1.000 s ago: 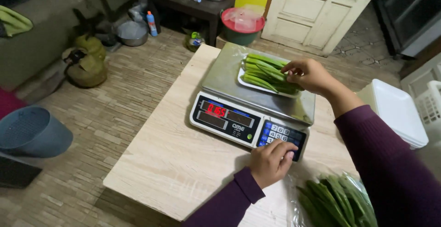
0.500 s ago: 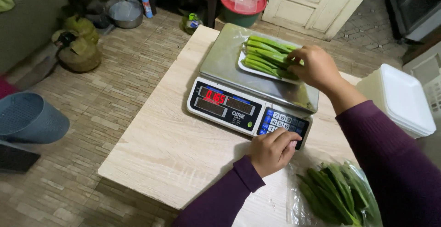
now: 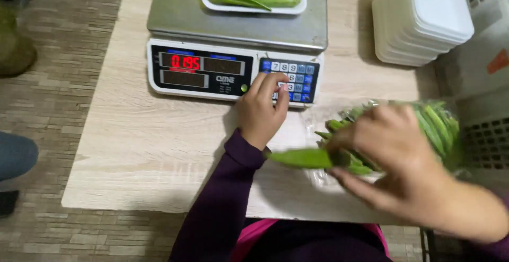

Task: Weighing okra pods on a digital scale and packaging them into plastic bags.

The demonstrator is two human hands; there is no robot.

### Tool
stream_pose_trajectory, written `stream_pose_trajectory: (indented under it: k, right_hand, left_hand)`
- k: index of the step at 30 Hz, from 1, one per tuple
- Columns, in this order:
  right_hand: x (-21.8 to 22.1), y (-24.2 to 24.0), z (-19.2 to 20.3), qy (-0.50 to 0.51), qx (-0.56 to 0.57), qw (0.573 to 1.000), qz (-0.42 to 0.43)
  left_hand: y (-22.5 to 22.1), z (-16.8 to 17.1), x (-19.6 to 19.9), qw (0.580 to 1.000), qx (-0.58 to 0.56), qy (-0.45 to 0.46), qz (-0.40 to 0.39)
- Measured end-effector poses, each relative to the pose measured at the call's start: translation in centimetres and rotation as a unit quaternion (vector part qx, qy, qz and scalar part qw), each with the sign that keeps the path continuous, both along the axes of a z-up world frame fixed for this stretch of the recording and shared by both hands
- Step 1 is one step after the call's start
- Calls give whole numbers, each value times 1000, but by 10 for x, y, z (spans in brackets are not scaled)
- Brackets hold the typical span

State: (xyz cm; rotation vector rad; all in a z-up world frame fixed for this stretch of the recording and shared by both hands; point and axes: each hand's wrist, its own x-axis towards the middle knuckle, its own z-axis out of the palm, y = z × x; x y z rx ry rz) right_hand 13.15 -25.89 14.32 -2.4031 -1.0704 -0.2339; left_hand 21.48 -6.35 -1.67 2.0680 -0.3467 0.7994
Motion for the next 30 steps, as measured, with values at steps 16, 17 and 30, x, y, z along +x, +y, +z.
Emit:
stream_pose_trajectory:
  k: [16,17,30]
  right_hand:
    - [-18,-97,-130,-99,-355,894,-254]
    - [-20,-96,-132,-81,-383,887,-246]
    - [-30,-60,-78,-83,-189,962,-179]
  left_hand:
    - [-5,-3,0,999,9,-18,-35]
    - [-6,-5,1,999,5,-9,-35]
    - [-8,-9,4,999,-14,-4,-39]
